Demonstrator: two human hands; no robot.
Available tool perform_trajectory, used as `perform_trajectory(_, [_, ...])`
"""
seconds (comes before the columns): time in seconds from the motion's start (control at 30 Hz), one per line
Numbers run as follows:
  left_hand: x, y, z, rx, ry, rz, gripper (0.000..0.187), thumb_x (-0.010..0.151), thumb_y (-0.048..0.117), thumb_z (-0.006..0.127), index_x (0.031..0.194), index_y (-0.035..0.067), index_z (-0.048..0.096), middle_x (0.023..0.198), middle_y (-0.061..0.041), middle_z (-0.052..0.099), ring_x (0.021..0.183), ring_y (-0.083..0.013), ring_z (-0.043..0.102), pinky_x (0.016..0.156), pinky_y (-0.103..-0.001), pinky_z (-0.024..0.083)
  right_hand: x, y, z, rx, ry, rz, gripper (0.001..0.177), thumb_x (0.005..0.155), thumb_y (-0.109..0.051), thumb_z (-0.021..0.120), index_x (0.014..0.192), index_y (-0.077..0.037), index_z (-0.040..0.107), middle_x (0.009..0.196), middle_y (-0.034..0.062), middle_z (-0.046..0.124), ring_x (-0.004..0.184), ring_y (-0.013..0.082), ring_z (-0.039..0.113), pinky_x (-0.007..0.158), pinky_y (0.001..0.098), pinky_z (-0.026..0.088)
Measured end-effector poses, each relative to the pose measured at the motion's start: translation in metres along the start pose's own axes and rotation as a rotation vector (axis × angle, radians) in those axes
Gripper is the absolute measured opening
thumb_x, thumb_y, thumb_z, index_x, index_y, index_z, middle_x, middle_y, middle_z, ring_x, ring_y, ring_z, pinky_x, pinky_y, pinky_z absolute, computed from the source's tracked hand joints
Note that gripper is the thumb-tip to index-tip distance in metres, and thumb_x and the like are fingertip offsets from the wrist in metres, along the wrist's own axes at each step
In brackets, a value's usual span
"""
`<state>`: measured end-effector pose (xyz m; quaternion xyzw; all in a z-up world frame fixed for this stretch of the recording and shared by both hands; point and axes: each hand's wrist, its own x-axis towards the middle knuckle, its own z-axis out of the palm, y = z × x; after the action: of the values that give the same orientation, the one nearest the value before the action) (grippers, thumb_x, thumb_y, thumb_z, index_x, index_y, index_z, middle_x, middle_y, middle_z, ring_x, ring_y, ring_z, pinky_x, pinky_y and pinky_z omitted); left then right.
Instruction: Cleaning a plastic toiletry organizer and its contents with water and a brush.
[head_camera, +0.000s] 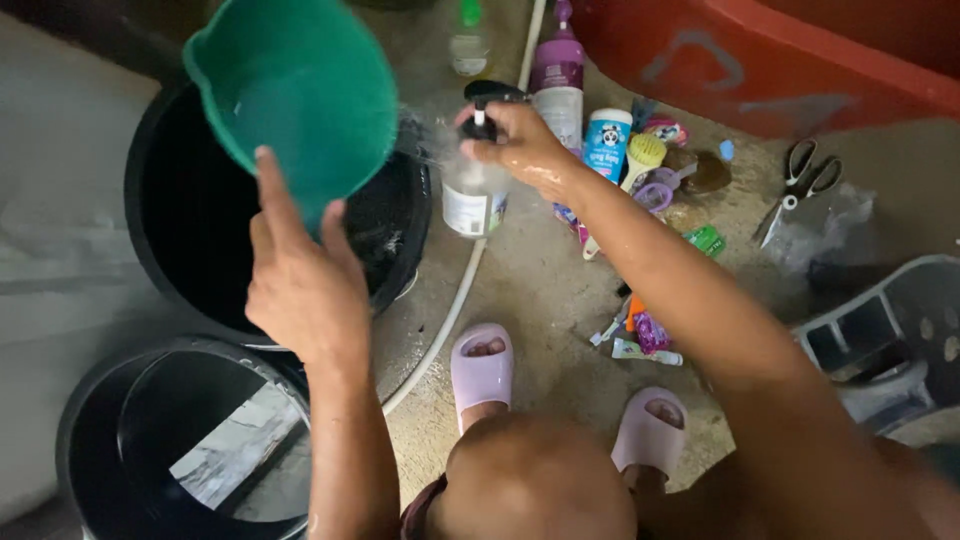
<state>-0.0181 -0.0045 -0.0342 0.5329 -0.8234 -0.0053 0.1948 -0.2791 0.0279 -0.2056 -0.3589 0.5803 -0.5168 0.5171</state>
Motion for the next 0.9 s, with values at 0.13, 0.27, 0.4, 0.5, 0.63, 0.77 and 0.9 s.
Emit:
perform_trajectory(0.13, [-0.006, -0.016, 0.018, 0.121, -0.065, -0.071, 0.068, 0.095, 0.029, 0.08, 0.154, 0.013, 0.05, 0.102, -0.011, 0.072, 0.071, -0.0343, 0.071, 0.053, -0.045, 0.052, -0.024, -0.01, 0.002, -0.12, -0.009, 0.145, 0.032, 0.102, -0.018, 0.065, 0.133, -0.013, 0.059, 0.131, 0.0057, 0.065, 0.126, 0.019, 0.06, 0.107, 0.0386, 0.05])
perform_trajectory(0.27, [-0.015, -0.019, 0.034, 0.146, -0.157, -0.015, 0.063, 0.086, 0.026, 0.082, 0.143, 0.012, 0.059, 0.116, -0.016, 0.07, 0.093, -0.0388, 0.068, 0.072, -0.049, 0.053, -0.07, 0.011, -0.018, -0.416, -0.086, -0.027, 0.03, 0.1, -0.014, 0.06, 0.13, -0.011, 0.059, 0.127, 0.011, 0.066, 0.122, 0.0221, 0.061, 0.105, 0.0431, 0.05])
perform_trajectory(0.4, [-0.022, 0.024, 0.036, -0.106, -0.064, 0.288, 0.061, 0.081, 0.017, 0.084, 0.138, 0.01, 0.063, 0.142, -0.021, 0.061, 0.126, -0.0394, 0.058, 0.105, -0.049, 0.046, -0.14, -0.025, -0.054, -0.419, -0.027, 0.247, 0.041, 0.095, -0.016, 0.06, 0.136, -0.015, 0.058, 0.128, 0.0023, 0.066, 0.111, 0.0164, 0.066, 0.082, 0.0408, 0.062])
perform_trajectory(0.5, [-0.029, 0.069, 0.055, -0.476, -0.278, 0.565, 0.062, 0.086, 0.012, 0.083, 0.143, 0.007, 0.058, 0.146, -0.018, 0.06, 0.137, -0.0376, 0.055, 0.116, -0.048, 0.043, -0.185, -0.012, -0.102, -0.308, 0.075, -0.039, 0.036, 0.099, -0.017, 0.066, 0.134, -0.008, 0.06, 0.127, 0.0055, 0.068, 0.119, 0.0139, 0.063, 0.104, 0.0346, 0.052])
perform_trajectory(0.63, [-0.046, 0.16, 0.084, -0.609, -0.653, 0.681, 0.081, 0.076, 0.018, 0.085, 0.148, 0.01, 0.05, 0.147, -0.019, 0.056, 0.132, -0.0392, 0.054, 0.106, -0.046, 0.045, -0.251, -0.023, -0.123, -0.269, 0.281, -0.092, 0.029, 0.102, -0.013, 0.069, 0.13, -0.004, 0.065, 0.121, 0.0069, 0.067, 0.115, 0.0136, 0.06, 0.104, 0.0346, 0.049])
perform_trajectory(0.77, [-0.076, 0.222, 0.114, -0.765, -0.865, 1.066, 0.103, 0.077, 0.022, 0.087, 0.158, 0.002, 0.025, 0.152, -0.026, 0.043, 0.137, -0.0431, 0.046, 0.109, -0.047, 0.042, -0.334, -0.029, -0.148, -0.656, 0.689, 0.02, 0.032, 0.1, -0.032, 0.074, 0.112, -0.003, 0.067, 0.107, 0.0153, 0.066, 0.1, 0.0232, 0.061, 0.09, 0.0388, 0.049])
perform_trajectory(0.9, [-0.086, 0.269, 0.098, -0.464, -0.94, 1.247, 0.095, 0.081, 0.015, 0.08, 0.159, 0.005, 0.027, 0.152, -0.023, 0.045, 0.133, -0.0408, 0.049, 0.107, -0.046, 0.044, -0.453, -0.009, -0.214, -0.767, 1.293, 0.262, 0.039, 0.105, -0.044, 0.076, 0.099, -0.005, 0.071, 0.097, 0.014, 0.072, 0.084, 0.0219, 0.07, 0.074, 0.0388, 0.054])
